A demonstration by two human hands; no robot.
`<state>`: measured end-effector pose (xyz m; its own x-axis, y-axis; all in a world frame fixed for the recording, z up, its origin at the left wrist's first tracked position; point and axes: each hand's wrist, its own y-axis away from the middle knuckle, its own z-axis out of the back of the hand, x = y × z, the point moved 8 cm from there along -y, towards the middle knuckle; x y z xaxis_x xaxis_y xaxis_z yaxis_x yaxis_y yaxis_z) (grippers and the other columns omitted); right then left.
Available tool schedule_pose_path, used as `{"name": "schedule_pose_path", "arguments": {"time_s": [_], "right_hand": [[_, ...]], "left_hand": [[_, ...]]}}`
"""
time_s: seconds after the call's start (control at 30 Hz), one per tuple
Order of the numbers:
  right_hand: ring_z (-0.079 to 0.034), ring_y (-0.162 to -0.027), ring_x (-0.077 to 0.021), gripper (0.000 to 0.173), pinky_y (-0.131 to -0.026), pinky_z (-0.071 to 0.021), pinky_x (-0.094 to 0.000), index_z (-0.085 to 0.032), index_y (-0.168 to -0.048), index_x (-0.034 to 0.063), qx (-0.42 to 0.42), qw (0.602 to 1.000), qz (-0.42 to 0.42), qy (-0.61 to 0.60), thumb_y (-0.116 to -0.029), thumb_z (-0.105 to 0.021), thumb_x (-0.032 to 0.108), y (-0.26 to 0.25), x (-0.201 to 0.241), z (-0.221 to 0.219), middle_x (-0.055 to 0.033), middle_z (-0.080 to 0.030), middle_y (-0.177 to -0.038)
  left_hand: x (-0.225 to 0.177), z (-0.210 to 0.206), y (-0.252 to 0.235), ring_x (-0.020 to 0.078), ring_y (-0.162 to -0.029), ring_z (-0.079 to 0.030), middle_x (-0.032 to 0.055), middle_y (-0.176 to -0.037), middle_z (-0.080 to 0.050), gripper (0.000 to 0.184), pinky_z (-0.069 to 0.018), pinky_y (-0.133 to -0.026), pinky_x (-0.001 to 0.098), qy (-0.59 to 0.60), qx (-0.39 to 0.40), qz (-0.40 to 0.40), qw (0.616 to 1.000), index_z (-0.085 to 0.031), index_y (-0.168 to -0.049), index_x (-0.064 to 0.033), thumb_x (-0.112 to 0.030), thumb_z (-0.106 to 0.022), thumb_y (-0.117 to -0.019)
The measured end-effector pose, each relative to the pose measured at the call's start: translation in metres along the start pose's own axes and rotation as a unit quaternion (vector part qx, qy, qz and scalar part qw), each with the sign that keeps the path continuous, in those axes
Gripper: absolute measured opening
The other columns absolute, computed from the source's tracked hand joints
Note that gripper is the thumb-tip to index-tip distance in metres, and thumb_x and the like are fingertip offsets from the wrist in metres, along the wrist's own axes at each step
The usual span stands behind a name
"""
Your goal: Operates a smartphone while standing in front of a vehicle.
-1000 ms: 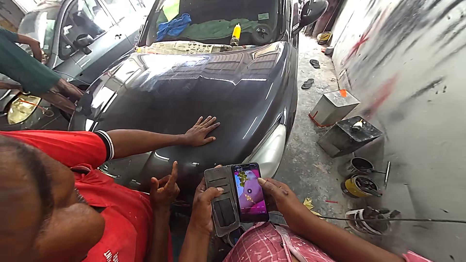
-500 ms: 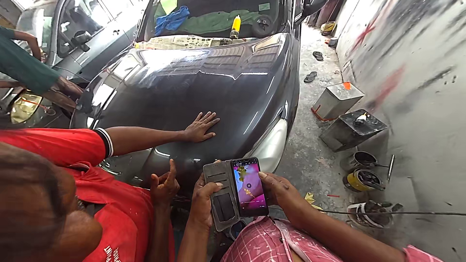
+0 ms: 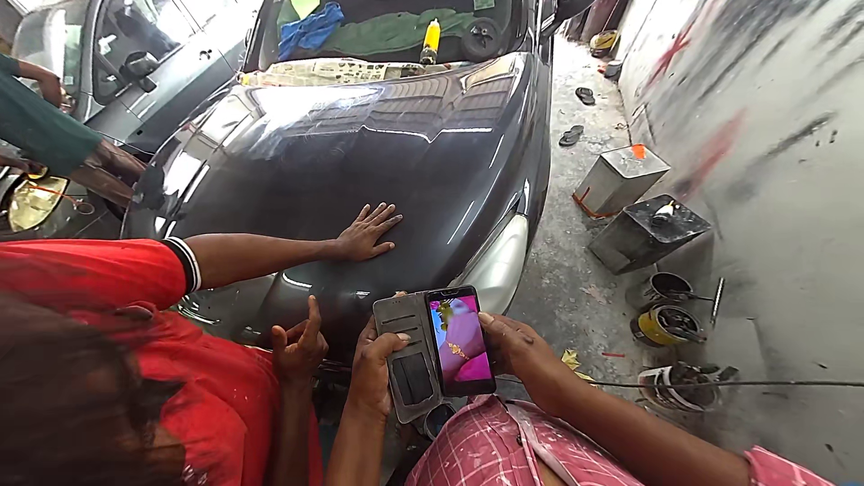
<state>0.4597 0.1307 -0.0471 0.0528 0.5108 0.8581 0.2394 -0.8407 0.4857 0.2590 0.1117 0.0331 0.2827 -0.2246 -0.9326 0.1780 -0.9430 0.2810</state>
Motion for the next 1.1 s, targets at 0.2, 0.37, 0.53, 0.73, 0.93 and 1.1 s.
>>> {"name": "schedule_pose_path", "arguments": {"time_s": [0.2, 0.37, 0.53, 0.73, 0.93, 1.1], "right_hand": [[-0.075, -0.088, -0.0287, 0.045, -0.076, -0.0625, -0.0423, -0.062, -0.12, 0.0049, -0.003, 1.0, -0.002, -0.003, -0.1108, -0.039, 0.042, 0.001, 0.0, 0.002, -0.0174, -0.075, -0.1], [-0.075, -0.089, -0.0295, 0.045, -0.076, -0.0627, -0.0429, -0.062, -0.12, 0.0049, 0.001, 1.0, -0.004, -0.003, -0.111, -0.038, 0.042, 0.001, -0.002, 0.003, -0.0178, -0.074, -0.101], [-0.075, -0.088, -0.0289, 0.045, -0.075, -0.0626, -0.0421, -0.062, -0.117, 0.0043, 0.002, 1.0, -0.004, -0.006, -0.111, -0.038, 0.042, 0.002, -0.002, 0.001, -0.0179, -0.074, -0.099], [-0.075, -0.088, -0.0286, 0.045, -0.075, -0.0631, -0.0416, -0.062, -0.122, 0.0044, 0.004, 1.0, 0.0, -0.017, -0.111, -0.039, 0.041, 0.004, -0.002, 0.0, -0.0177, -0.075, -0.1], [-0.075, -0.088, -0.0293, 0.045, -0.075, -0.0633, -0.0419, -0.063, -0.122, 0.0043, 0.0, 1.0, -0.002, -0.021, -0.1109, -0.039, 0.041, 0.004, -0.004, 0.002, -0.0185, -0.075, -0.1], [-0.075, -0.088, -0.0297, 0.046, -0.075, -0.0631, -0.0423, -0.062, -0.124, 0.004, 0.006, 1.0, 0.002, -0.024, -0.1105, -0.04, 0.042, 0.004, -0.005, 0.003, -0.0185, -0.075, -0.101]], "left_hand": [[0.006, 0.001, -0.003, 0.0103, -0.081, -0.07, 0.0069, -0.099, -0.071, 0.04, -0.0593, -0.066, 0.0258, 0.014, 0.011, -0.004, 1.0, -0.065, -0.121, -0.0075, 0.003, -0.053, -0.0836], [0.017, 0.006, -0.006, 0.0137, -0.087, -0.071, 0.0092, -0.106, -0.072, 0.046, -0.0606, -0.071, 0.0286, 0.042, 0.02, 0.001, 0.999, -0.065, -0.128, -0.0094, 0.002, -0.054, -0.0844], [0.047, 0.025, -0.016, 0.0266, -0.096, -0.073, 0.021, -0.119, -0.069, 0.058, -0.0626, -0.08, 0.0409, 0.111, 0.031, 0.009, 0.993, -0.058, -0.141, -0.0089, -0.001, -0.056, -0.0834], [0.045, 0.024, -0.014, 0.0252, -0.099, -0.072, 0.019, -0.123, -0.069, 0.06, -0.0624, -0.081, 0.0401, 0.107, 0.035, 0.006, 0.994, -0.058, -0.143, -0.0117, -0.002, -0.056, -0.0841], [0.045, 0.023, -0.014, 0.0247, -0.1, -0.072, 0.0191, -0.124, -0.068, 0.06, -0.0624, -0.081, 0.0396, 0.106, 0.042, 0.003, 0.993, -0.058, -0.143, -0.0113, -0.002, -0.056, -0.0841], [0.046, 0.024, -0.014, 0.0262, -0.099, -0.072, 0.0204, -0.121, -0.069, 0.058, -0.0621, -0.082, 0.0407, 0.108, 0.038, 0.003, 0.993, -0.059, -0.141, -0.0098, -0.002, -0.056, -0.0839]]}}
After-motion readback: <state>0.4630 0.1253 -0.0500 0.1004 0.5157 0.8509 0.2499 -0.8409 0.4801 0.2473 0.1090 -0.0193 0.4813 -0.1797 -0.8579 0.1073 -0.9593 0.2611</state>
